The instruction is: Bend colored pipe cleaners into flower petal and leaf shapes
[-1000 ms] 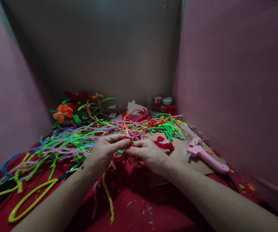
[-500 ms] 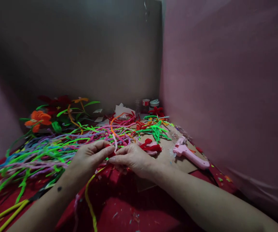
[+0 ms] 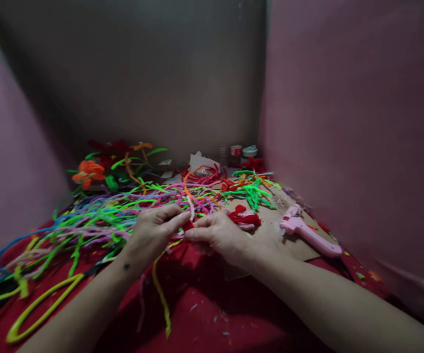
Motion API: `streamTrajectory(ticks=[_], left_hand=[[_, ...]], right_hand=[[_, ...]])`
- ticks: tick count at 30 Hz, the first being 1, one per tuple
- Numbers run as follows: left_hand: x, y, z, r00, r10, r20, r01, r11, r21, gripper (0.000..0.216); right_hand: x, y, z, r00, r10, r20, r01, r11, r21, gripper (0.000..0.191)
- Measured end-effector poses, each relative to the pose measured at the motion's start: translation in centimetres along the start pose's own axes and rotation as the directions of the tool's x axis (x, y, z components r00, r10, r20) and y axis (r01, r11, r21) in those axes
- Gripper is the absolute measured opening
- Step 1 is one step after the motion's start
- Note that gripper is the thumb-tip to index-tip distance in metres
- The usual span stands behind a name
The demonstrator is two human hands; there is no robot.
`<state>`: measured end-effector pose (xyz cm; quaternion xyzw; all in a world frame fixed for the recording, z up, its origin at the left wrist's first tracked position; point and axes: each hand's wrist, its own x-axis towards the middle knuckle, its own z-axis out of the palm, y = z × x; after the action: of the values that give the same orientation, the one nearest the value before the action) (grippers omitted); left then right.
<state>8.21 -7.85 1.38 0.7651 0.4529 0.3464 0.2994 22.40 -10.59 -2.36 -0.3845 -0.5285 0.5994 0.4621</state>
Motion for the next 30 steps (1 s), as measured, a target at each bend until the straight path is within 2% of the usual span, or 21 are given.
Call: streamTrajectory(ticks=[5, 9, 12, 17, 20, 22, 24, 26, 28, 30], left_hand=[[0.6, -1.0, -0.1, 0.991, -0.132, 0.033, 0.136, 0.940, -0.314, 0.029], [0.8, -1.8, -0.2, 0.989, -0.123, 0.080, 0.145, 0.898, -0.415, 0.025], [0.6, -1.3, -0.2, 0.992, -0.091, 0.085, 0.117, 0.910, -0.397, 0.023], [0.2, -0.2, -0.1, 0.997, -0.053, 0.057, 0.064, 0.973, -0.222, 0.016], [0.3, -0.4, 0.2, 1.000, 0.000, -0.002, 0.000, 0.994, -0.108, 0.017], [0.4, -0.6, 0.3, 0.999, -0.022, -0.037, 0.019, 0.995, -0.098, 0.019], [0.5, -0.7, 0.1, 0.996, -0.092, -0.009, 0.090, 0.981, -0.172, 0.023], [0.6, -0.6, -0.1, 0.987, -0.145, 0.074, 0.160, 0.952, -0.260, 0.026], [0.5, -0.4, -0.1, 0.976, -0.151, 0.158, 0.193, 0.937, -0.292, 0.026], [0.4, -0.3, 0.1, 0.971, -0.139, 0.192, 0.190, 0.940, -0.283, 0.028]], right_hand=[[0.4, 0.5, -0.4, 0.998, -0.029, -0.053, 0.031, 0.998, 0.051, 0.027], [0.7, 0.8, -0.6, 0.997, -0.047, -0.054, 0.050, 0.997, 0.058, 0.026], [0.7, 0.8, -0.6, 0.999, -0.032, -0.044, 0.035, 0.998, 0.051, 0.026], [0.4, 0.8, -0.4, 0.999, -0.027, -0.032, 0.027, 1.000, -0.009, 0.028], [0.2, 0.6, -0.3, 0.998, -0.050, -0.029, 0.049, 0.998, -0.045, 0.029], [0.2, 0.5, -0.4, 0.998, -0.039, -0.047, 0.038, 0.999, -0.010, 0.029], [0.5, 0.5, -0.5, 0.995, -0.021, -0.097, 0.028, 0.997, 0.065, 0.028], [0.8, 0.6, -0.7, 0.988, -0.020, -0.155, 0.045, 0.986, 0.162, 0.025], [1.2, 0.9, -0.9, 0.984, -0.025, -0.179, 0.072, 0.963, 0.259, 0.021], [1.4, 1.2, -1.1, 0.986, -0.022, -0.167, 0.077, 0.943, 0.325, 0.020]])
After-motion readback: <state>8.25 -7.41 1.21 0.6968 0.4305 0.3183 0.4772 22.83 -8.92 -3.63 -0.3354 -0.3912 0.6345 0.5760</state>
